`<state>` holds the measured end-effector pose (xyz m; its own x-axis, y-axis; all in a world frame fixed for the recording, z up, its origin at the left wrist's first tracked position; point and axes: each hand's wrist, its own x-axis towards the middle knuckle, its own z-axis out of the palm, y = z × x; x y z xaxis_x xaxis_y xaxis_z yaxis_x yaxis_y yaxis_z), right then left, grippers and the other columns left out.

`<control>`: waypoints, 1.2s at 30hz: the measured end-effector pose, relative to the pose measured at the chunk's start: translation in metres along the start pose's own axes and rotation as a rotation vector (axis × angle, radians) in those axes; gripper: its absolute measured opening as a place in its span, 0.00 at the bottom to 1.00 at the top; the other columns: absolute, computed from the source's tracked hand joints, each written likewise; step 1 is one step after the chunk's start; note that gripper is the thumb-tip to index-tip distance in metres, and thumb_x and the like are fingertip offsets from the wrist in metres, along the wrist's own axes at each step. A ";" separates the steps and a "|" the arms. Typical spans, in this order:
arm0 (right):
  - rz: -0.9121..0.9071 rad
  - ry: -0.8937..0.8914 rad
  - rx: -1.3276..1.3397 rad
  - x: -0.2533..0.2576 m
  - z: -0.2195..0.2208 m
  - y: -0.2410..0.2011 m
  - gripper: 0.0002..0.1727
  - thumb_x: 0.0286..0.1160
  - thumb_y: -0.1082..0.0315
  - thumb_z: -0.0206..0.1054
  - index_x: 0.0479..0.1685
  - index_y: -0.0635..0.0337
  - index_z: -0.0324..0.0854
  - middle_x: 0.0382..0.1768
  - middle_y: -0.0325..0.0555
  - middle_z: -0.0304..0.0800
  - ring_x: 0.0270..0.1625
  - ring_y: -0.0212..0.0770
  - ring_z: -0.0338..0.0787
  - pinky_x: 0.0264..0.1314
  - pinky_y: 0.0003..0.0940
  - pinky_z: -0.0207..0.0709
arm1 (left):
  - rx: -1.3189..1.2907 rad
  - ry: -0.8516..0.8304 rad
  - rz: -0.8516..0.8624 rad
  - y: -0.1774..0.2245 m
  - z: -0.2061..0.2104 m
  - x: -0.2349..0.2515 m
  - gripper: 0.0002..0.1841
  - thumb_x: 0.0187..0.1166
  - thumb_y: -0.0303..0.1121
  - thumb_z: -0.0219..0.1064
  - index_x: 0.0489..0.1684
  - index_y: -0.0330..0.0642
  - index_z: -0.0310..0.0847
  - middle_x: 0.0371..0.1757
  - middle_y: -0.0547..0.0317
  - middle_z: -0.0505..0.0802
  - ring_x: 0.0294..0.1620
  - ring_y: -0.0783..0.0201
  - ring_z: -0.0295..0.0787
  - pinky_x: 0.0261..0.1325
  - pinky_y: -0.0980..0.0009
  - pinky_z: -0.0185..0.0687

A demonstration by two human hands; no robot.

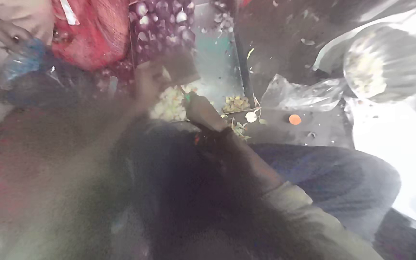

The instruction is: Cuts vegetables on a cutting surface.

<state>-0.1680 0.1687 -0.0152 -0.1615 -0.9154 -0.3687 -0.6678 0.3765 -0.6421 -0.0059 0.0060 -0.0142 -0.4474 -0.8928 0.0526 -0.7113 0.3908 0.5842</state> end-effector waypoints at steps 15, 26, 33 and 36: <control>0.088 -0.118 -0.133 -0.002 -0.013 -0.051 0.20 0.87 0.61 0.59 0.67 0.68 0.74 0.53 0.67 0.88 0.53 0.67 0.92 0.46 0.66 0.85 | -0.010 0.011 0.069 -0.016 0.002 0.006 0.16 0.79 0.38 0.73 0.57 0.38 0.92 0.62 0.47 0.95 0.68 0.54 0.91 0.79 0.53 0.79; 0.155 -0.027 -0.178 -0.034 -0.022 -0.010 0.21 0.86 0.50 0.60 0.60 0.59 0.76 0.37 0.59 0.89 0.39 0.62 0.93 0.32 0.63 0.84 | 0.003 -0.014 -0.017 -0.003 -0.006 0.000 0.17 0.81 0.39 0.73 0.62 0.41 0.91 0.68 0.51 0.93 0.73 0.56 0.88 0.82 0.54 0.76; 0.039 -0.008 -0.047 -0.028 -0.030 -0.043 0.21 0.90 0.53 0.58 0.60 0.65 0.78 0.42 0.63 0.88 0.45 0.64 0.92 0.42 0.64 0.85 | -0.071 0.039 0.020 -0.006 -0.002 -0.001 0.13 0.79 0.33 0.72 0.56 0.38 0.93 0.64 0.48 0.94 0.67 0.56 0.91 0.78 0.55 0.81; -0.058 0.032 -0.012 -0.052 -0.025 -0.032 0.22 0.89 0.52 0.59 0.62 0.63 0.80 0.42 0.58 0.89 0.42 0.57 0.93 0.43 0.58 0.87 | -0.087 0.072 0.026 -0.009 0.000 -0.003 0.11 0.78 0.34 0.74 0.50 0.39 0.94 0.60 0.49 0.95 0.64 0.57 0.93 0.75 0.55 0.83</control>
<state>-0.1564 0.2004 0.0409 -0.1455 -0.9398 -0.3093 -0.6851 0.3213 -0.6538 0.0017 0.0052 -0.0193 -0.4225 -0.8977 0.1249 -0.6486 0.3957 0.6501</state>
